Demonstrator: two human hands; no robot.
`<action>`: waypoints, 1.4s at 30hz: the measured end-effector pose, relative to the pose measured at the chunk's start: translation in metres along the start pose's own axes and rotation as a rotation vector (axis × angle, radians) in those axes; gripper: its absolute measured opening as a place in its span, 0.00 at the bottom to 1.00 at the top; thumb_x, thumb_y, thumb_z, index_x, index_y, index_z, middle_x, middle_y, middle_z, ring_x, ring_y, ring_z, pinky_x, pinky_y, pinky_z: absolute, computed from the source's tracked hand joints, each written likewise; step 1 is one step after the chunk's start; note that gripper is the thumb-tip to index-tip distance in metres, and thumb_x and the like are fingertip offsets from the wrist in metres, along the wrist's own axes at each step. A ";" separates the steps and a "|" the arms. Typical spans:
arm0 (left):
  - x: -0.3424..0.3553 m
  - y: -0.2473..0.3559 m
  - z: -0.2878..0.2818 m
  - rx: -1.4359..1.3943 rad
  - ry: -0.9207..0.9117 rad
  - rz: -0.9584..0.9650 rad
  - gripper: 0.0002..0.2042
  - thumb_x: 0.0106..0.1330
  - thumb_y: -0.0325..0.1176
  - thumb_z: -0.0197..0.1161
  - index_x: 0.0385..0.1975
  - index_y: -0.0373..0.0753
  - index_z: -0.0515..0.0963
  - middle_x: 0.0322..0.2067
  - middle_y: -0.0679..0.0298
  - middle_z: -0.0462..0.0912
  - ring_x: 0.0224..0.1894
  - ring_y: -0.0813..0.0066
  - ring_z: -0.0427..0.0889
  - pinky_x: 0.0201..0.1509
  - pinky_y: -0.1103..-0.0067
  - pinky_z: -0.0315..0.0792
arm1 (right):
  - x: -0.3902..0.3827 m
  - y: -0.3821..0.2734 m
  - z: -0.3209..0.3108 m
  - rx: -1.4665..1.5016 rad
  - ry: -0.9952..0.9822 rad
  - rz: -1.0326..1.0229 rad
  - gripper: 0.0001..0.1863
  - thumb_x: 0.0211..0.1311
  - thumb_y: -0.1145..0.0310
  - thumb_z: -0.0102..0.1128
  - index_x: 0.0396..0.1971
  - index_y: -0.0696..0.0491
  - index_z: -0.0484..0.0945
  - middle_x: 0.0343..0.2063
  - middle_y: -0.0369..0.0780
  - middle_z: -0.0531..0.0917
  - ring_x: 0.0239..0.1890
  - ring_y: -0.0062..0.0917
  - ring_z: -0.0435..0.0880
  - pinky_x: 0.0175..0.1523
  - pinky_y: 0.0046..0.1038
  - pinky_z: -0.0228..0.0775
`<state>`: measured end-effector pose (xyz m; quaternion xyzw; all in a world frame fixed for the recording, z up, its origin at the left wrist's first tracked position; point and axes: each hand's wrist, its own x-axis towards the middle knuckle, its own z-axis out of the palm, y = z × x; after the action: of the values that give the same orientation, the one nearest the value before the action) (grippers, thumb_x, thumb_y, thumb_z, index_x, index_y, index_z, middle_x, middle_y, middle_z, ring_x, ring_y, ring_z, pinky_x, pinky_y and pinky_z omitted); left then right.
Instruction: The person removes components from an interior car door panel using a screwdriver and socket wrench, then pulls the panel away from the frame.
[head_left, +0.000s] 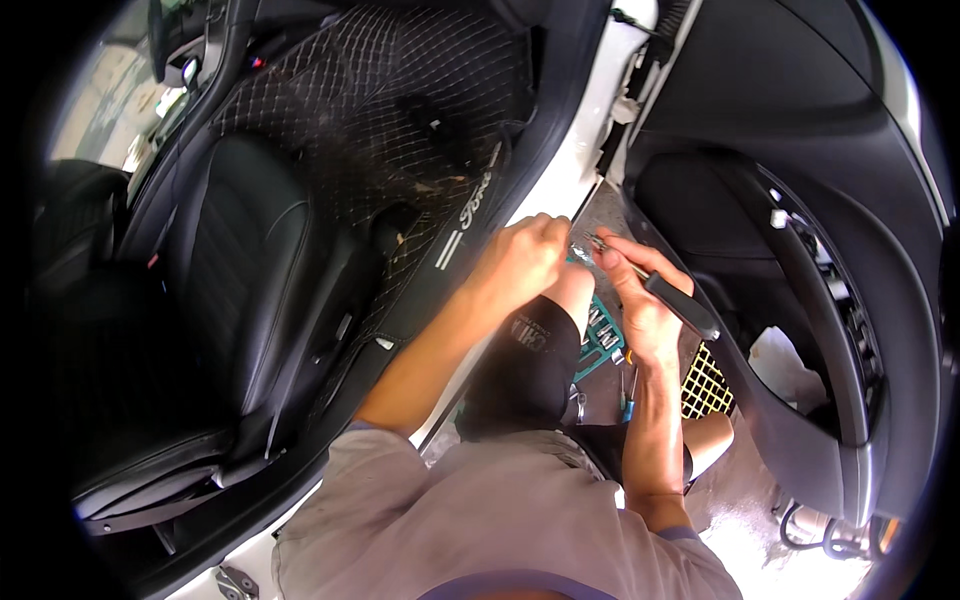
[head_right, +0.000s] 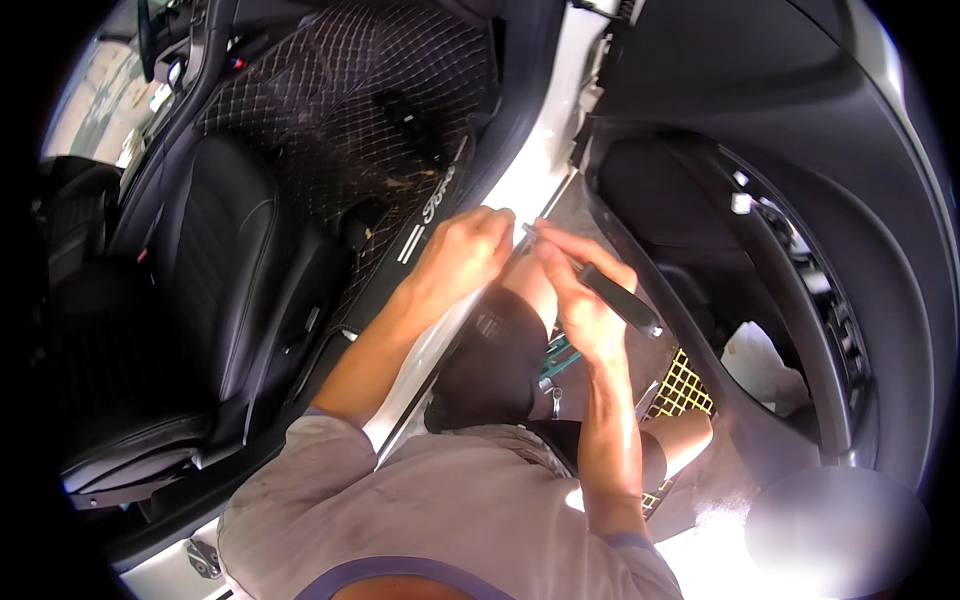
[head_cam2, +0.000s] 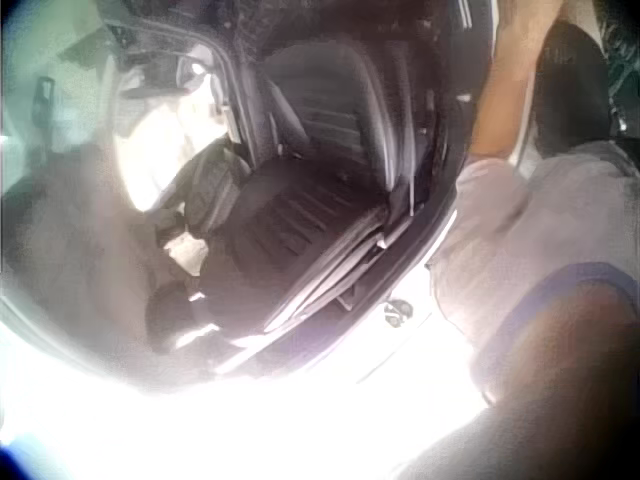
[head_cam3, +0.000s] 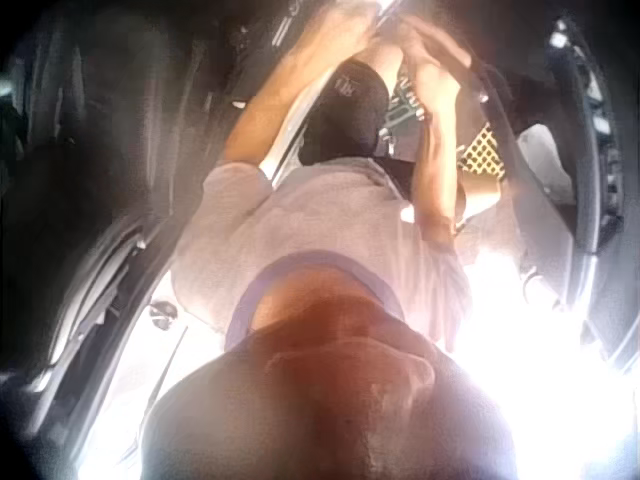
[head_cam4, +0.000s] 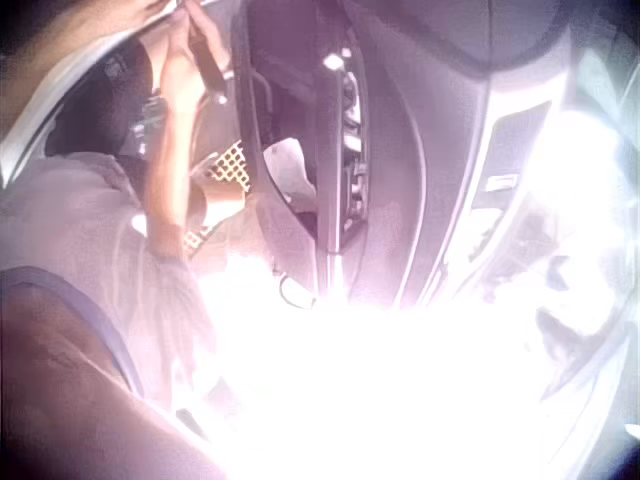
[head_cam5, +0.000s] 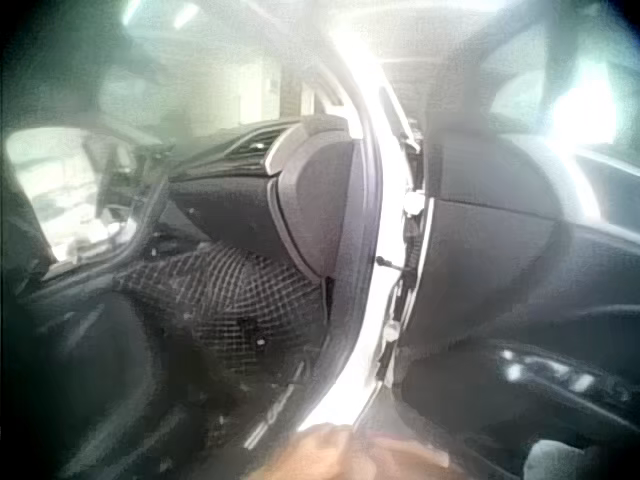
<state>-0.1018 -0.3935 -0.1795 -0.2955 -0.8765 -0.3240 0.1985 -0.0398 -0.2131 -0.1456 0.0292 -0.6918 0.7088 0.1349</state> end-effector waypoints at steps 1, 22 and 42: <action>-0.002 -0.015 0.002 -0.001 0.049 -0.089 0.04 0.62 0.23 0.64 0.35 0.34 0.81 0.29 0.51 0.84 0.32 0.51 0.86 0.37 0.64 0.81 | 0.002 0.003 -0.001 -0.030 -0.007 -0.021 0.11 0.66 0.76 0.68 0.46 0.62 0.87 0.45 0.45 0.90 0.44 0.21 0.87 0.53 0.22 0.78; -0.011 -0.358 0.056 -0.164 0.621 -1.083 0.10 0.71 0.33 0.65 0.38 0.29 0.84 0.31 0.59 0.88 0.23 0.75 0.85 0.23 0.77 0.77 | -0.054 0.050 -0.010 -0.172 0.170 0.207 0.10 0.69 0.78 0.64 0.45 0.68 0.82 0.46 0.54 0.87 0.42 0.32 0.89 0.52 0.30 0.85; -0.017 -0.180 0.051 0.272 0.020 -0.432 0.12 0.70 0.37 0.66 0.44 0.37 0.87 0.38 0.53 0.88 0.38 0.56 0.87 0.43 0.65 0.78 | -0.175 0.381 -0.159 -0.406 -0.001 1.220 0.18 0.61 0.67 0.69 0.29 0.71 0.81 0.25 0.51 0.86 0.24 0.35 0.90 0.28 0.32 0.87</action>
<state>-0.2137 -0.4760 -0.3057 -0.0685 -0.9528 -0.2410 0.1712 0.0630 -0.0843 -0.5624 -0.3956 -0.7044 0.5130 -0.2900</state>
